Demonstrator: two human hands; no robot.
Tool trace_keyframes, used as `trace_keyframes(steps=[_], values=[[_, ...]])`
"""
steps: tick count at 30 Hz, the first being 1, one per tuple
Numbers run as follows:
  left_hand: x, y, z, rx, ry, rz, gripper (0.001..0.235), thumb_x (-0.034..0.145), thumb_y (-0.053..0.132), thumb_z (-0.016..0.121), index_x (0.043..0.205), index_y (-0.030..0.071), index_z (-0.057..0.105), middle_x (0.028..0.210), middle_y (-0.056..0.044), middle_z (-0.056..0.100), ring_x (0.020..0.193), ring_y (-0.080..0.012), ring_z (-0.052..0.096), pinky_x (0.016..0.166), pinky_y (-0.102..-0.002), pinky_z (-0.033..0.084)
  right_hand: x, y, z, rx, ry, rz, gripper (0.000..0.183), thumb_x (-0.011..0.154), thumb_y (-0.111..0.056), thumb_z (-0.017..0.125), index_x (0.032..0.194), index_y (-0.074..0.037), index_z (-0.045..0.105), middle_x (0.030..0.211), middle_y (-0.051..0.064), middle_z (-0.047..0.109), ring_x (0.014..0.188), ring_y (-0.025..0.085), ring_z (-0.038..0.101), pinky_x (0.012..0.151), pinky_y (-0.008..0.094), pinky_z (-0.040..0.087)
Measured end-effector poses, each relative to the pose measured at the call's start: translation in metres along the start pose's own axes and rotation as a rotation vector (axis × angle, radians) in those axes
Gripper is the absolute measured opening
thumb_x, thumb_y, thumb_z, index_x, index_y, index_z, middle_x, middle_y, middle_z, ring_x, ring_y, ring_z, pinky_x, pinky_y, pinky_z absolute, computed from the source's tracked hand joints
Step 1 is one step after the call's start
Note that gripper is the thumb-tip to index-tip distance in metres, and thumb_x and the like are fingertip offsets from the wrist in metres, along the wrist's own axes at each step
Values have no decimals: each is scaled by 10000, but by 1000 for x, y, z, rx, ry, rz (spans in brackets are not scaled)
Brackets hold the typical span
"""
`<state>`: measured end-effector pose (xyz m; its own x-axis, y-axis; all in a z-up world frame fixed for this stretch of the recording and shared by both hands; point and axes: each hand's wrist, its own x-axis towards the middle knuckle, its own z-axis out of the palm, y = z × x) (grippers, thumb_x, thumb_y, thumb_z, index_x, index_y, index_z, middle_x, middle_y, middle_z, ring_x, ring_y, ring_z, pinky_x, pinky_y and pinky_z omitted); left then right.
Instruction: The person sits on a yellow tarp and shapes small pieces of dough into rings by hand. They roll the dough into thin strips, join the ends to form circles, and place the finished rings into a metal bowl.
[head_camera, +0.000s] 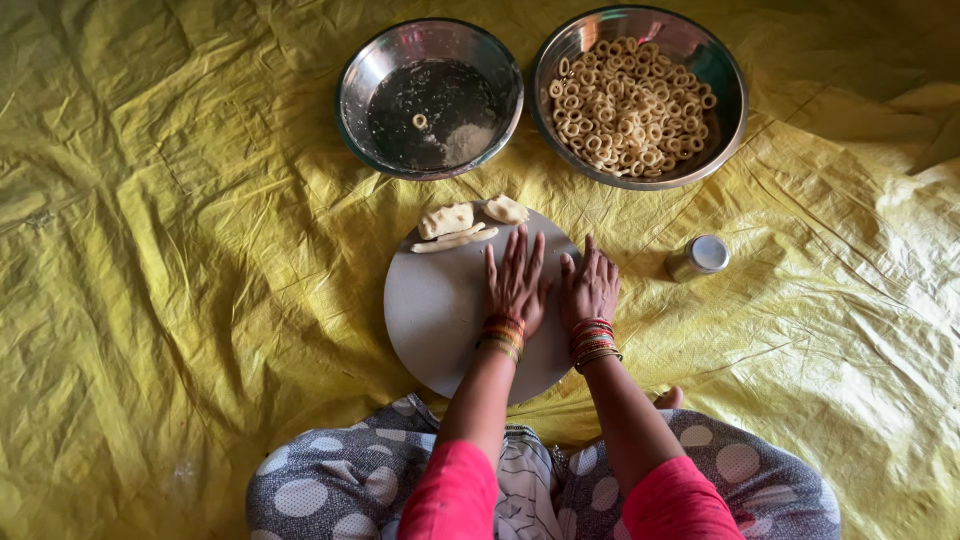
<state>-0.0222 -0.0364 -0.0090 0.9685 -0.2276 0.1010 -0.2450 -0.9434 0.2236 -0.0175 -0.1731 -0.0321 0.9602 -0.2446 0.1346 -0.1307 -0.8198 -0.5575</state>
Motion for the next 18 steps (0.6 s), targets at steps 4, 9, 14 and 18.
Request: trace_keyframes(steps=[4, 9, 14, 18], values=[[13, -4, 6, -57, 11, 37, 793, 1000, 404, 487, 1640, 113, 120, 1720, -127, 102, 1591, -265, 92, 1262, -556, -4, 2, -1, 1, -7, -11, -5, 640, 1034, -472, 497, 1554, -111, 399, 1459, 174, 544, 1329, 370, 476, 1094, 512, 359], [0, -27, -2, 6, -109, 274, 667, 1048, 380, 405, 1604, 63, 220, 1702, -111, 189, 1580, -264, 160, 1265, -505, 89, 2, -1, -2, -6, -35, -1, 671, 1031, -493, 501, 1569, -115, 372, 1473, 171, 523, 1349, 370, 457, 1107, 522, 352], [-35, -67, -29, 14, -84, 274, 604, 1056, 328, 371, 1604, 94, 273, 1691, -93, 259, 1559, -245, 237, 1270, -469, 141, 3, -3, -1, -7, -49, 12, 656, 1040, -485, 482, 1583, -132, 370, 1481, 166, 522, 1369, 358, 448, 1112, 529, 354], [-67, -85, -45, -86, -63, 197, 593, 1058, 306, 364, 1609, 100, 296, 1698, -99, 294, 1568, -279, 251, 1279, -471, 159, 5, -4, -1, 2, -52, 14, 660, 1021, -477, 495, 1575, -141, 373, 1483, 160, 525, 1382, 351, 434, 1115, 541, 340]])
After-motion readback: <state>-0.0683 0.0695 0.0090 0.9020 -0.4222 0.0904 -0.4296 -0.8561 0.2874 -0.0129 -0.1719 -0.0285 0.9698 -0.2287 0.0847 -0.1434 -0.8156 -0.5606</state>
